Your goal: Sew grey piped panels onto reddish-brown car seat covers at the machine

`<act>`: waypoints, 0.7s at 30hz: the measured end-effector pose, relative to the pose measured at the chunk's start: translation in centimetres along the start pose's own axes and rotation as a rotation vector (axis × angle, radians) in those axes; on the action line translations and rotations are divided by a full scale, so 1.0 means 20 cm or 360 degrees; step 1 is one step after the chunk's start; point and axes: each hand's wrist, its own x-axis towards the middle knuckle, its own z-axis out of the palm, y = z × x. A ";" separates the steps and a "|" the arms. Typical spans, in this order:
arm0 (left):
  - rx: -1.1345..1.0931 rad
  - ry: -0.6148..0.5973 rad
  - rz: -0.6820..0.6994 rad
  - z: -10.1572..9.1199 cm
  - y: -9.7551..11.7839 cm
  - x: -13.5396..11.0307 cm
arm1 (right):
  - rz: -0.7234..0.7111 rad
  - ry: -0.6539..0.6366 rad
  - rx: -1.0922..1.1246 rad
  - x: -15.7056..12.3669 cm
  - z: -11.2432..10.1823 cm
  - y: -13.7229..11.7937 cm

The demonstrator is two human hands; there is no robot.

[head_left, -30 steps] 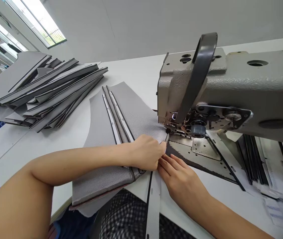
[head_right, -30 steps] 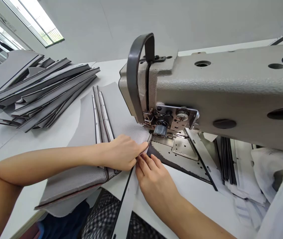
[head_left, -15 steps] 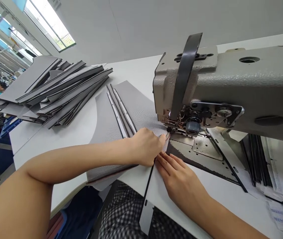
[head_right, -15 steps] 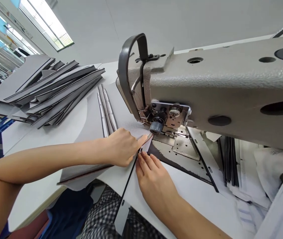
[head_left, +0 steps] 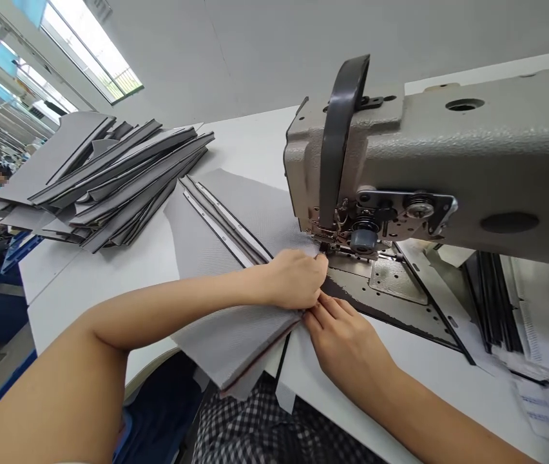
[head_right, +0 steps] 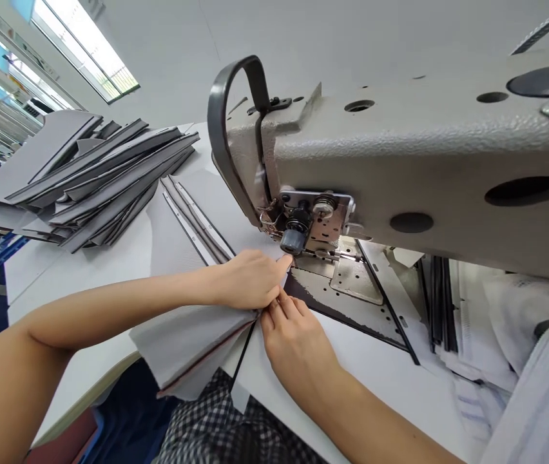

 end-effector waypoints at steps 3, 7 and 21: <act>-0.0074 0.0086 0.0012 0.00 -0.03 0.00 | 0.0004 -0.0012 -0.0017 0.00 0.00 0.00; -0.0002 0.0372 0.0235 0.03 -0.11 -0.10 | -0.0027 0.0056 0.0015 -0.04 -0.01 -0.05; -0.0022 0.0557 0.0303 0.16 -0.16 -0.21 | -0.0047 0.0008 0.0055 -0.03 -0.06 -0.15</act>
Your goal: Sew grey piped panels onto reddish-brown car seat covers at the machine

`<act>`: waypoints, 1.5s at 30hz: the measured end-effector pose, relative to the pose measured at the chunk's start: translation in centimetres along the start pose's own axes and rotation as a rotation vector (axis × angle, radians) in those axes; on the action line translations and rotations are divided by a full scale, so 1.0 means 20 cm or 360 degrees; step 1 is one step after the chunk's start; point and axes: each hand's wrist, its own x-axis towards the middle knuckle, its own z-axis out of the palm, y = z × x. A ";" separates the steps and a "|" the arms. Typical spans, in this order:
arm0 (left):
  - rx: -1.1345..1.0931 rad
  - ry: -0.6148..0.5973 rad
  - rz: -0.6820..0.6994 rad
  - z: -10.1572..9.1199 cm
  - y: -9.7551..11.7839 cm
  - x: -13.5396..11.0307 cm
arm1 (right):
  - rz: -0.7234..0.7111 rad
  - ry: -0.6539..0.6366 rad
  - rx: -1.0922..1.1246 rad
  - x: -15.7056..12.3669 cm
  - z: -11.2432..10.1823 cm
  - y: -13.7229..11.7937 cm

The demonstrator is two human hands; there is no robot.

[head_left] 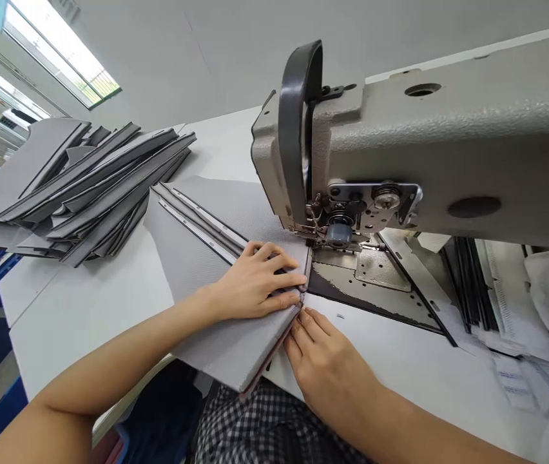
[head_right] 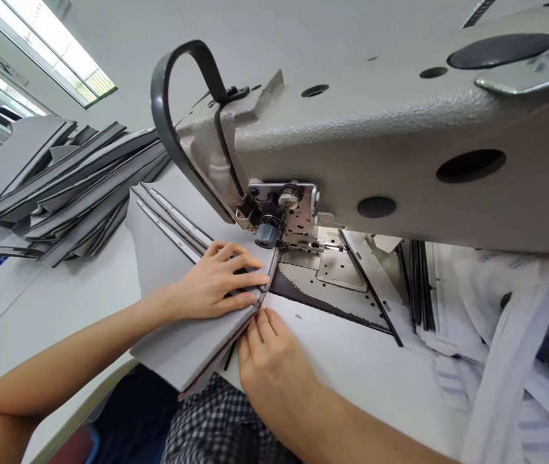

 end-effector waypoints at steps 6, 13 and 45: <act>0.0074 0.0048 0.0042 0.04 -0.08 0.07 | 0.0005 0.0001 -0.0018 -0.01 0.02 0.01; 0.0171 0.0136 0.0044 0.09 -0.15 0.16 | 0.0051 0.0024 -0.0041 0.00 0.03 0.06; 0.0035 0.0509 -0.0332 0.25 0.00 0.15 | 0.0149 -0.0065 -0.0043 0.01 0.05 0.07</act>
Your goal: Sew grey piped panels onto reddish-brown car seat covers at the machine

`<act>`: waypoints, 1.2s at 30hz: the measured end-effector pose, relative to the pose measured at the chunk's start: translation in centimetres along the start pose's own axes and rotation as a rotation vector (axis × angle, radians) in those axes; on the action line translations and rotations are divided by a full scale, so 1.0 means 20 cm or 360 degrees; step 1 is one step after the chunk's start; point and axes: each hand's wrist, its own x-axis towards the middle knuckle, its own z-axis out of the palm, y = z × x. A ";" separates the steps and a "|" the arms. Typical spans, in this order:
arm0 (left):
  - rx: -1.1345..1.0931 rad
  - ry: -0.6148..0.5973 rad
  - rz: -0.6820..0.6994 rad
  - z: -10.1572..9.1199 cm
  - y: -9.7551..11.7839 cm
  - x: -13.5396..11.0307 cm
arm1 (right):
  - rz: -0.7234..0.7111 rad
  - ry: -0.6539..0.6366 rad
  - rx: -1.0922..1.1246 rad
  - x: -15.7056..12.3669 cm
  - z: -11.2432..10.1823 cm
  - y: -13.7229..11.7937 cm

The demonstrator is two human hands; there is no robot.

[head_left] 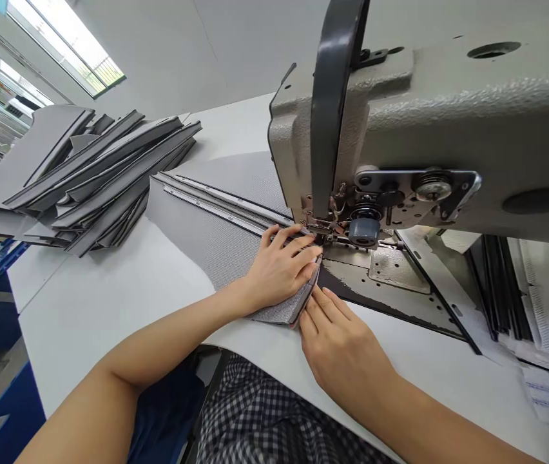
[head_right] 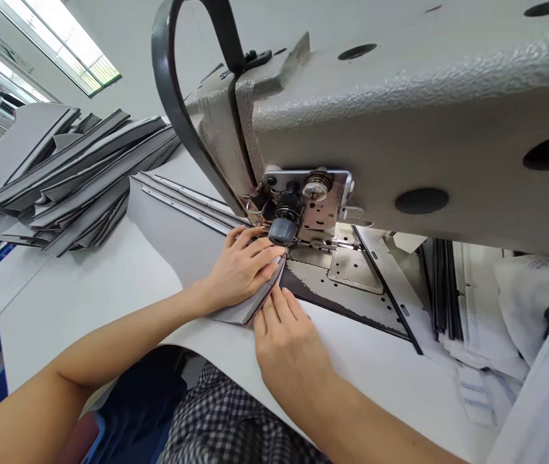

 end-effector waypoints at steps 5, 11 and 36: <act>-0.0292 -0.0305 0.0051 -0.14 0.00 -0.05 | -0.0002 0.0072 0.0020 -0.01 0.00 0.00; -0.0330 -0.0614 0.0192 -0.23 0.04 -0.24 | -0.0030 0.0052 0.0098 -0.01 -0.02 -0.01; -0.0415 -0.0197 0.0186 -0.08 -0.05 -0.07 | 0.0116 -0.0022 0.0131 0.05 0.01 0.07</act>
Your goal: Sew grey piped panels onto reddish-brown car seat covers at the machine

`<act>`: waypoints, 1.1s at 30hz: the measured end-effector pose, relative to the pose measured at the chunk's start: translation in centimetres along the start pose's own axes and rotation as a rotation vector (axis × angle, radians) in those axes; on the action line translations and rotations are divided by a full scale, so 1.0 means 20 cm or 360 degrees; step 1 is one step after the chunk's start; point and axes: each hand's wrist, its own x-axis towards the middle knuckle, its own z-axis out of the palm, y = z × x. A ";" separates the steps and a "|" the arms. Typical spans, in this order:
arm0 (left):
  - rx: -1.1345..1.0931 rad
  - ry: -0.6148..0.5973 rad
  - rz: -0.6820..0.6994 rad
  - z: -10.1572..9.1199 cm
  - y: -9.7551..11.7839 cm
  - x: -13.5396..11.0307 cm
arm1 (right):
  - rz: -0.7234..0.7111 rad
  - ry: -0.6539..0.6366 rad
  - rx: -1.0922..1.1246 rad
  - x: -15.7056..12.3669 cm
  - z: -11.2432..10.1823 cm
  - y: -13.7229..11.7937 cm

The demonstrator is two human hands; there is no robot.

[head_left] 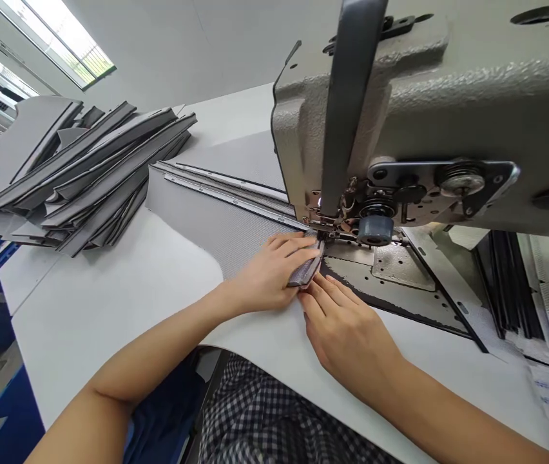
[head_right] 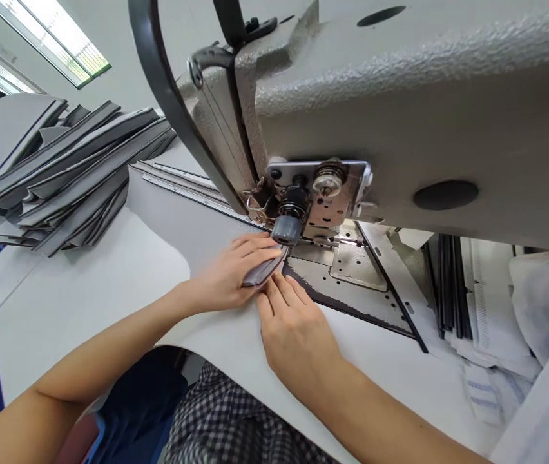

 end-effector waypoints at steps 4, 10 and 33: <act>0.0054 0.0122 0.0042 0.04 -0.02 -0.08 | 0.0001 0.0022 0.0042 0.00 0.00 0.00; 0.0257 0.0154 0.0040 0.08 0.01 -0.08 | 0.0050 0.0025 0.0095 0.01 -0.02 -0.01; 0.0005 0.0300 0.0293 0.12 -0.09 -0.02 | 0.0231 0.0088 0.0199 0.04 -0.06 0.21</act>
